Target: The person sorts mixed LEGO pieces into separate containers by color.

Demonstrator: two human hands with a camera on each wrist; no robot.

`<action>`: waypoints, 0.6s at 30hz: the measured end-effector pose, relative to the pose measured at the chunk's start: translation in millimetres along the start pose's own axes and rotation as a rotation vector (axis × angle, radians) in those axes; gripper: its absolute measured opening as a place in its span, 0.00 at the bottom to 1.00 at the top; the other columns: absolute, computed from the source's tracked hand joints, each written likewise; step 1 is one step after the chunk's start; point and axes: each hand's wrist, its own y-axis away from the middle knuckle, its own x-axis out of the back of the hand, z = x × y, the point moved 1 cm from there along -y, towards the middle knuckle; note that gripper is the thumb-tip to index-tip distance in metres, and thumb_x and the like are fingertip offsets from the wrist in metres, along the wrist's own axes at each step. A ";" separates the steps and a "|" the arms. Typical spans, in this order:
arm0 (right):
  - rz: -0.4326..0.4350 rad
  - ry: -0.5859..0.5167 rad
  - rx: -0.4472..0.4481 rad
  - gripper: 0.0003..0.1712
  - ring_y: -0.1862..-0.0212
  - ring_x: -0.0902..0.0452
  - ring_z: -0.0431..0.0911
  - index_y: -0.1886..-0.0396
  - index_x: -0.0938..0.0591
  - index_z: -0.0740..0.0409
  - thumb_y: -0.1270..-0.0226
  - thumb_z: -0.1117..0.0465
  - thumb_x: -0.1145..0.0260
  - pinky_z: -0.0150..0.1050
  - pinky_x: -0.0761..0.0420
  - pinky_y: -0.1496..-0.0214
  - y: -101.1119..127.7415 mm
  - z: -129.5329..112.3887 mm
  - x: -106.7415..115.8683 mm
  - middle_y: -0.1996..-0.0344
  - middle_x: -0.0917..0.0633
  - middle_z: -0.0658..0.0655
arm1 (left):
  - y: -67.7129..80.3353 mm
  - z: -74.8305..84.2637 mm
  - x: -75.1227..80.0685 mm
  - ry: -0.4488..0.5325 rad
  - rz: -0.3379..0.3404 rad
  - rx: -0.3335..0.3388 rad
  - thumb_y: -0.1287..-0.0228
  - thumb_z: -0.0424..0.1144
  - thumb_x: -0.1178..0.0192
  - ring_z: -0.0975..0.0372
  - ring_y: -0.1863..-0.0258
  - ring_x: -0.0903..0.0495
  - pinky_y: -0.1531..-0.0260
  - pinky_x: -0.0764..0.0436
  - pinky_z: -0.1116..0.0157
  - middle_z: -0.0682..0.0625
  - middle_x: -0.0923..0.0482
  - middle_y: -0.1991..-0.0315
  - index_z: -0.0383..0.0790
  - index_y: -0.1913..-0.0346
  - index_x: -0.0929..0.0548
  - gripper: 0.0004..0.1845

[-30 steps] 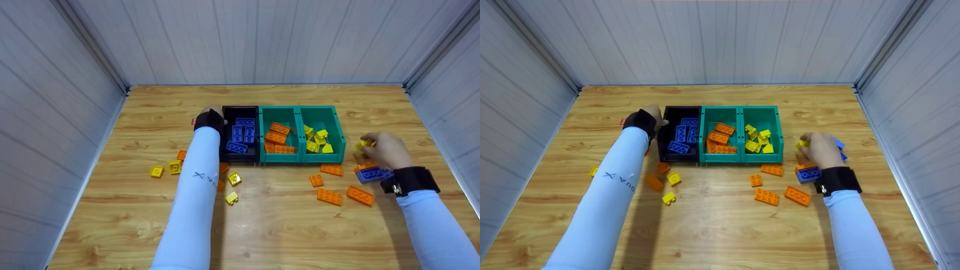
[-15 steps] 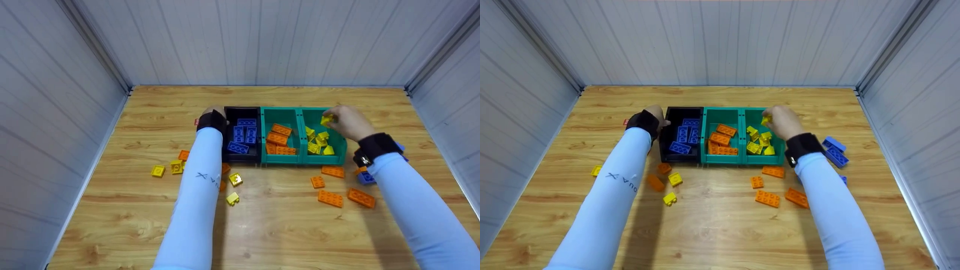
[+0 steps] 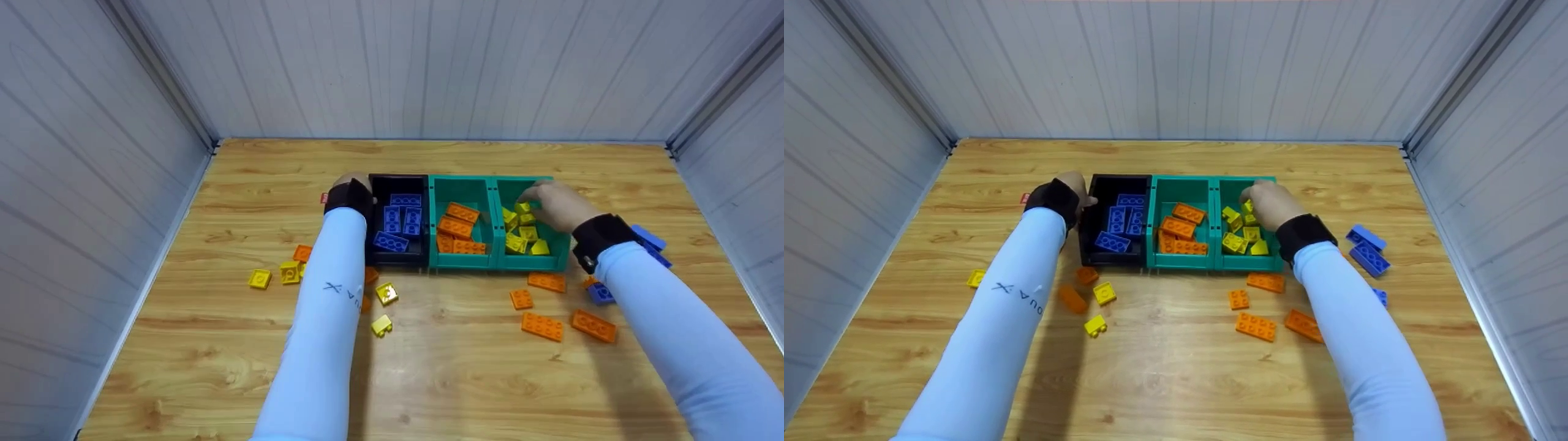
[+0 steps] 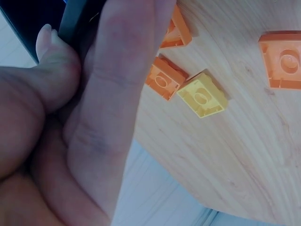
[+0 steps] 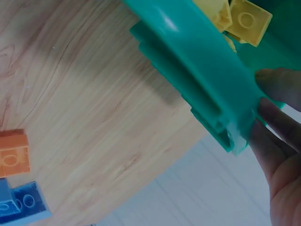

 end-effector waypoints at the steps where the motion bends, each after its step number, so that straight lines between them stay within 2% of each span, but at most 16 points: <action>1: 0.008 -0.009 -0.006 0.18 0.43 0.27 0.66 0.44 0.18 0.68 0.35 0.75 0.36 0.59 0.25 0.43 2.5 1.0 1.8 0.43 0.22 0.71 | 0.1 0.1 -0.1 -0.003 0.000 -0.002 0.31 0.40 0.38 0.51 0.45 0.21 0.44 0.23 0.56 0.41 0.17 0.48 0.32 0.51 0.14 0.14; 7: 0.118 -0.010 -0.004 0.15 0.45 0.24 0.65 0.48 0.16 0.65 0.34 0.73 0.35 0.59 0.24 0.45 21.7 6.5 15.8 0.45 0.20 0.69 | -1.2 -1.8 -0.4 -0.018 -0.003 -0.003 0.31 0.39 0.39 0.50 0.45 0.21 0.44 0.23 0.56 0.40 0.18 0.47 0.32 0.50 0.15 0.14; 11: 0.162 -0.019 -0.014 0.14 0.47 0.24 0.65 0.49 0.16 0.64 0.34 0.72 0.35 0.60 0.24 0.48 34.0 13.7 24.9 0.48 0.19 0.69 | -1.9 -5.0 0.2 -0.014 -0.001 0.005 0.30 0.39 0.39 0.50 0.45 0.21 0.44 0.23 0.56 0.40 0.18 0.46 0.32 0.49 0.16 0.14; 14: 0.141 -0.040 -0.086 0.14 0.50 0.22 0.64 0.48 0.17 0.66 0.33 0.71 0.35 0.60 0.23 0.51 44.9 23.9 30.7 0.51 0.17 0.69 | -3.2 -6.6 0.5 -0.002 0.001 0.008 0.30 0.39 0.39 0.50 0.44 0.21 0.44 0.23 0.55 0.39 0.19 0.46 0.32 0.49 0.16 0.15; 18: 0.013 -0.080 -0.208 0.16 0.54 0.21 0.65 0.47 0.19 0.69 0.32 0.68 0.36 0.59 0.21 0.56 60.4 41.2 30.3 0.54 0.18 0.73 | -4.8 -8.5 0.3 -0.001 0.006 0.014 0.31 0.39 0.39 0.50 0.44 0.22 0.43 0.24 0.55 0.39 0.19 0.45 0.32 0.48 0.16 0.16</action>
